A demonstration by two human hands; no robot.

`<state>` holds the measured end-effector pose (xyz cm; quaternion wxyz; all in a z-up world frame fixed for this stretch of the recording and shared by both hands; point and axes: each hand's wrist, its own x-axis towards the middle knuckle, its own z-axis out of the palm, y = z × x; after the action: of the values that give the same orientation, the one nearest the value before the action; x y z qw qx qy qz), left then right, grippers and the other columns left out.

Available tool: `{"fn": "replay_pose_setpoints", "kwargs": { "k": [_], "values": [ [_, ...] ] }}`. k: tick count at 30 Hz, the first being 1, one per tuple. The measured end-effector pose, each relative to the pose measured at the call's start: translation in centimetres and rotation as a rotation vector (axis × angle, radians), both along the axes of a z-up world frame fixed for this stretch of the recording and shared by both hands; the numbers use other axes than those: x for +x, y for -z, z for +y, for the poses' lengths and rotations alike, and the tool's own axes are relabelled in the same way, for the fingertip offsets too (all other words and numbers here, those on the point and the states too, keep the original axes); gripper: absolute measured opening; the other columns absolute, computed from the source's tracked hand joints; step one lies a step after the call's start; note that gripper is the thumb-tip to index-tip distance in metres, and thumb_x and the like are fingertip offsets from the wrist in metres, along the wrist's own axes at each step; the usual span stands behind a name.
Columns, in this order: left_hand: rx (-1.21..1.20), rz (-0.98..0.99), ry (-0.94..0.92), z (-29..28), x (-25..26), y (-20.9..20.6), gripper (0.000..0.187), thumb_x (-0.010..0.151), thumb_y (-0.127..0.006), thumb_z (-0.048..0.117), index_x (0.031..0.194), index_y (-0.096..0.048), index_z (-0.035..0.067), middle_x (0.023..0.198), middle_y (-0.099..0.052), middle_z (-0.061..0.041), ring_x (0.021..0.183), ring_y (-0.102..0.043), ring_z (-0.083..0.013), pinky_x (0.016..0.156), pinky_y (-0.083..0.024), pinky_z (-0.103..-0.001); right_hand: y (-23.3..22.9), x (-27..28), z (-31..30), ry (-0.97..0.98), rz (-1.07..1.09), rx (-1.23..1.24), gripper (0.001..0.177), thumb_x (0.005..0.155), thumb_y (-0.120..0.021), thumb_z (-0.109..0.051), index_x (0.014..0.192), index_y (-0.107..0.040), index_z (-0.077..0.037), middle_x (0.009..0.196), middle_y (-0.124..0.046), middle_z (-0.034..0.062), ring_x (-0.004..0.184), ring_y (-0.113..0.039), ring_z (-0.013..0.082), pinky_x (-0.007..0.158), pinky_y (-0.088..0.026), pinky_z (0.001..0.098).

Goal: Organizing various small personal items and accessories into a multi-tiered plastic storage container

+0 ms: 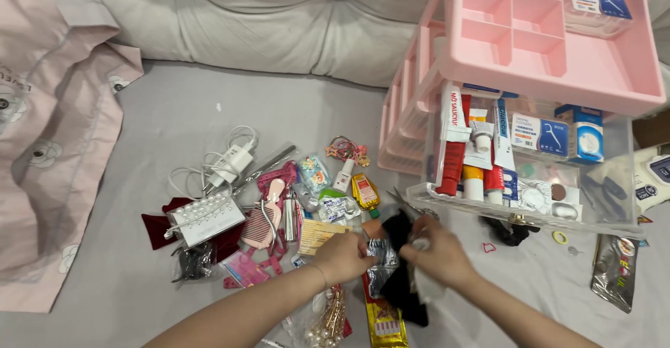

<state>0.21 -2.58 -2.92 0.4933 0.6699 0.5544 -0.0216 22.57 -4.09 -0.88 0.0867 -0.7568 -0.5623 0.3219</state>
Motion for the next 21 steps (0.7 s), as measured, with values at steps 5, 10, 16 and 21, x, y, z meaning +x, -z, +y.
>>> {"fn": "replay_pose_setpoints", "kwargs": {
  "k": [5, 10, 16, 21],
  "values": [
    [0.002, -0.257, -0.182, 2.0, -2.7, -1.3, 0.035, 0.089, -0.073, 0.034, 0.109, -0.072, 0.004, 0.096, -0.077, -0.015, 0.088, -0.075, -0.0290, 0.078, -0.060, -0.041, -1.0, 3.9, 2.5, 0.089, -0.190, -0.070, 0.049, 0.074, -0.080, -0.052, 0.116, -0.069, -0.032, 0.120, -0.080, 0.0070, 0.121, -0.070, 0.0319, 0.104, -0.055, 0.0442],
    [-0.099, -0.449, -0.334, 4.2, -6.1, -5.7, 0.027, 0.099, -0.067, 0.018, 0.118, -0.063, -0.002, 0.095, -0.074, -0.020, 0.075, -0.076, -0.0258, 0.067, -0.066, -0.035, -1.6, 3.9, 2.1, 0.044, -0.247, -0.110, 0.040, 0.076, -0.077, -0.053, 0.113, -0.075, -0.039, 0.125, -0.079, 0.0038, 0.125, -0.068, 0.0306, 0.104, -0.056, 0.0431],
    [-0.327, -0.594, -0.400, 4.7, -8.7, -7.2, 0.027, 0.091, -0.079, 0.014, 0.089, -0.054, 0.007, 0.080, -0.074, -0.014, 0.076, -0.077, -0.0250, 0.075, -0.068, -0.034, -7.6, -3.2, -0.5, -0.160, 0.276, -0.122, 0.046, 0.080, -0.072, -0.052, 0.115, -0.078, -0.022, 0.121, -0.082, -0.0058, 0.107, -0.077, 0.0088, 0.096, -0.056, 0.0260],
    [-0.265, -0.750, -0.515, 4.7, -8.9, -11.8, 0.034, 0.089, -0.077, 0.000, 0.078, -0.046, 0.007, 0.086, -0.077, -0.022, 0.074, -0.077, -0.0298, 0.072, -0.069, -0.035, -12.1, -6.9, -1.6, -0.175, 0.298, 0.241, 0.046, 0.084, -0.075, -0.030, 0.129, -0.071, -0.023, 0.082, -0.092, -0.0049, 0.084, -0.082, 0.0038, 0.086, -0.055, 0.0235]
  ]
}}
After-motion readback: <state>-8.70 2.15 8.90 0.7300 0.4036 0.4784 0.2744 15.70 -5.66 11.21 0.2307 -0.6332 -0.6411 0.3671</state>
